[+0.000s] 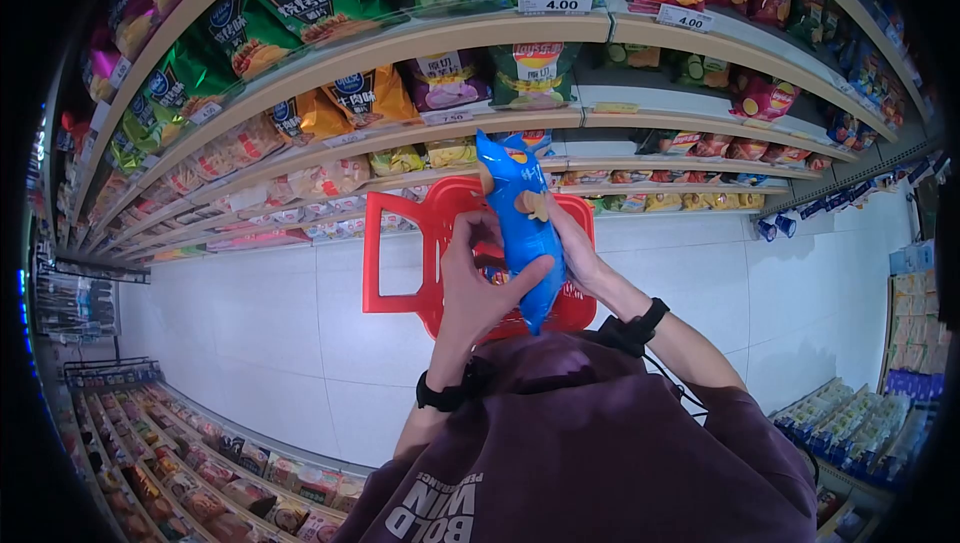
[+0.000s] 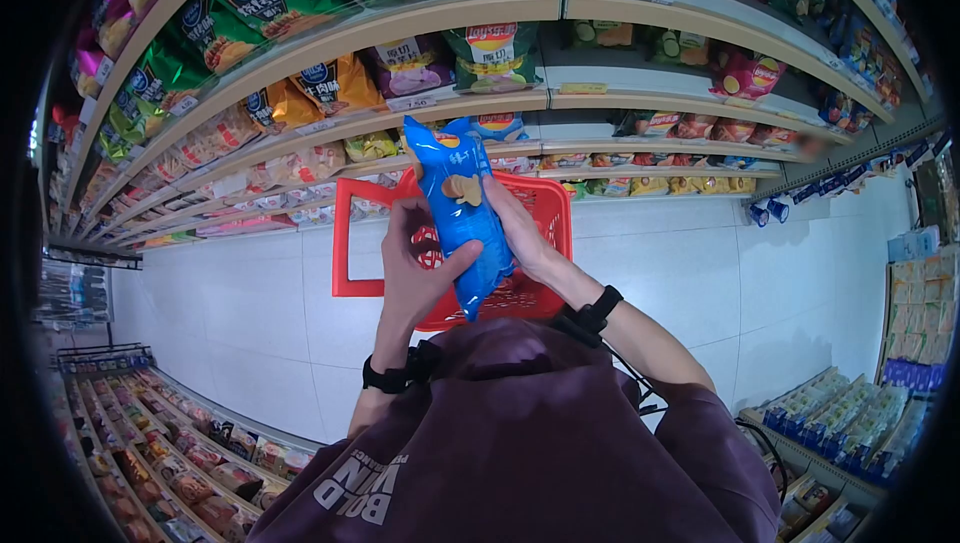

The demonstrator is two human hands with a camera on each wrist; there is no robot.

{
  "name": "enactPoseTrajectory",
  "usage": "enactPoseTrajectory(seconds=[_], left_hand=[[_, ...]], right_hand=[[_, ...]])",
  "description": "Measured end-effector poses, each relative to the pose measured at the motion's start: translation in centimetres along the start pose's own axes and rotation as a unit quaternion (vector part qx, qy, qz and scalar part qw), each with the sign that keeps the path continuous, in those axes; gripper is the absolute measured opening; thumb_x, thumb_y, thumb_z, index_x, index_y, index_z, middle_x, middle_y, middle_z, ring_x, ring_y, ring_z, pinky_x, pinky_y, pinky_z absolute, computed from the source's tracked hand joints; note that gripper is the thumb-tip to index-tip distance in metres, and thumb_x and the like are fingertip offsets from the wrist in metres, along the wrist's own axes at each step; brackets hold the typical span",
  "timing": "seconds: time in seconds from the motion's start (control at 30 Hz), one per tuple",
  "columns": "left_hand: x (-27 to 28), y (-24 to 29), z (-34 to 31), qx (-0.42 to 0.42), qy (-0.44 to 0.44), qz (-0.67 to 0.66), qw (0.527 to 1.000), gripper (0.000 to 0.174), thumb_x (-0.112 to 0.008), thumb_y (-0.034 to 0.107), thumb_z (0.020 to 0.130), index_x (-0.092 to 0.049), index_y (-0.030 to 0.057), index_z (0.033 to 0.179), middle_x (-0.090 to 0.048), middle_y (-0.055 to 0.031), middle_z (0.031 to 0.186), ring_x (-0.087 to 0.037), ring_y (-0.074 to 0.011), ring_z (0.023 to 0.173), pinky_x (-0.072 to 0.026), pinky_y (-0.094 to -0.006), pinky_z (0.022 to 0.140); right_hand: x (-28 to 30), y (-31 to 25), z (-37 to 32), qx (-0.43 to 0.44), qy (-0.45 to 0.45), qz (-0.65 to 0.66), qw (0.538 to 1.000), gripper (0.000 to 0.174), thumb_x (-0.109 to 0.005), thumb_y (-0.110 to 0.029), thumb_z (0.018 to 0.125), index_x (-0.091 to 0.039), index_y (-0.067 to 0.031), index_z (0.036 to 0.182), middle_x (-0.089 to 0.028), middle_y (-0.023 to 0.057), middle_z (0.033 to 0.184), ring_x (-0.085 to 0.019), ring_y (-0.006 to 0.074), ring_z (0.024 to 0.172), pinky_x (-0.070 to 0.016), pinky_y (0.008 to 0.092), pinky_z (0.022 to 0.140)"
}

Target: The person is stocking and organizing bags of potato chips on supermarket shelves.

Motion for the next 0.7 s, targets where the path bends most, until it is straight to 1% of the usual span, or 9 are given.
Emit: enactPoseTrajectory(seconds=[0.1, 0.13, 0.2, 0.3, 0.37, 0.43, 0.53, 0.63, 0.7], left_hand=[[0.4, 0.0, 0.0, 0.076, 0.001, -0.017, 0.997, 0.066, -0.085, 0.020, 0.074, -0.045, 0.0015, 0.122, -0.061, -0.0126, 0.111, -0.064, -0.0199, 0.100, -0.0571, -0.0323, 0.083], [0.5, -0.7, 0.0, 0.086, 0.014, -0.031, 0.996, 0.074, -0.086, 0.032, 0.072, -0.044, 0.0011, 0.125, -0.061, -0.0154, 0.118, -0.063, -0.0226, 0.107, -0.0554, -0.0350, 0.085], [0.5, -1.8, 0.0, 0.113, 0.031, -0.094, 0.989, 0.071, -0.084, 0.030, 0.075, -0.044, 0.0012, 0.127, -0.060, -0.0145, 0.119, -0.063, -0.0220, 0.107, -0.0552, -0.0346, 0.086], [1.0, -2.5, -0.3, 0.196, 0.065, -0.182, 0.961, 0.064, -0.081, 0.027, 0.081, -0.045, 0.0022, 0.128, -0.060, -0.0130, 0.120, -0.062, -0.0207, 0.108, -0.0544, -0.0335, 0.088], [1.2, -3.3, -0.1, 0.246, 0.092, -0.262, 0.928, 0.063, -0.080, 0.026, 0.082, -0.045, 0.0028, 0.128, -0.060, -0.0126, 0.119, -0.062, -0.0201, 0.108, -0.0540, -0.0327, 0.089], [1.3, -4.4, 0.0, 0.230, 0.118, -0.280, 0.924, 0.055, -0.072, 0.034, 0.088, -0.046, 0.0049, 0.127, -0.060, -0.0113, 0.117, -0.062, -0.0180, 0.105, -0.0543, -0.0313, 0.086], [1.9, -4.6, 0.3, 0.236, 0.139, -0.340, 0.900, 0.049, -0.059, 0.044, 0.095, -0.047, 0.0081, 0.126, -0.060, -0.0092, 0.112, -0.064, -0.0170, 0.100, -0.0548, -0.0323, 0.083], [3.2, -5.6, -0.4, 0.226, -0.024, -0.587, 0.777, 0.043, -0.056, 0.040, 0.098, -0.048, 0.0089, 0.127, -0.060, -0.0091, 0.111, -0.065, -0.0189, 0.097, -0.0555, -0.0323, 0.083], [2.6, -5.3, -2.0, 0.171, 0.092, -0.517, 0.833, 0.046, -0.051, 0.045, 0.099, -0.050, 0.0095, 0.127, -0.060, -0.0111, 0.114, -0.064, -0.0221, 0.101, -0.0564, -0.0348, 0.084]], right_hand=[[-0.4, -0.7, 0.0, 0.047, 0.033, -0.072, 0.996, 0.058, -0.053, -0.040, 0.100, -0.037, -0.0043, 0.142, -0.055, 0.0114, 0.131, -0.056, 0.0190, 0.117, -0.0471, 0.0333, 0.099], [-0.6, -1.0, 0.0, 0.056, 0.036, -0.117, 0.991, 0.058, -0.057, -0.036, 0.099, -0.037, -0.0038, 0.142, -0.055, 0.0113, 0.131, -0.056, 0.0187, 0.118, -0.0470, 0.0332, 0.099], [-1.1, -1.7, -0.1, 0.067, 0.044, -0.169, 0.982, 0.060, -0.066, -0.029, 0.095, -0.037, -0.0024, 0.141, -0.057, 0.0115, 0.129, -0.056, 0.0186, 0.117, -0.0474, 0.0327, 0.098], [-1.5, -2.0, -0.1, 0.065, 0.021, -0.279, 0.958, 0.063, -0.067, -0.032, 0.093, -0.038, -0.0018, 0.140, -0.058, 0.0125, 0.127, -0.058, 0.0187, 0.115, -0.0482, 0.0335, 0.096], [-1.6, -2.0, -0.1, 0.070, 0.014, -0.308, 0.949, 0.062, -0.070, -0.031, 0.091, -0.041, -0.0016, 0.138, -0.060, 0.0126, 0.119, -0.060, 0.0158, 0.108, -0.0502, 0.0303, 0.091], [-2.6, -2.9, -0.5, 0.072, 0.004, -0.366, 0.928, 0.062, -0.071, -0.029, 0.090, -0.042, -0.0013, 0.137, -0.061, 0.0116, 0.115, -0.060, 0.0138, 0.104, -0.0513, 0.0280, 0.087], [-4.4, -4.4, -1.3, 0.054, -0.028, -0.369, 0.928, 0.057, -0.072, -0.024, 0.089, -0.046, -0.0009, 0.134, -0.059, 0.0113, 0.117, -0.060, 0.0128, 0.099, -0.0530, 0.0269, 0.081], [-6.0, -4.1, -1.2, 0.190, -0.133, -0.388, 0.892, 0.054, -0.070, -0.014, 0.090, -0.047, -0.0048, 0.138, -0.052, 0.0106, 0.131, -0.059, 0.0160, 0.106, -0.0548, 0.0276, 0.082], [-7.4, -4.4, -2.0, 0.204, -0.147, -0.422, 0.871, 0.049, -0.072, -0.012, 0.087, -0.055, -0.0090, 0.133, -0.046, 0.0104, 0.139, -0.057, 0.0204, 0.114, -0.0548, 0.0312, 0.087]])
Point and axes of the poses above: each hand's wrist, its own z-axis towards the middle knuckle, its own x-axis out of the back of the hand, y = z × x, the point moved 1 cm from there along z, towards the middle knuckle
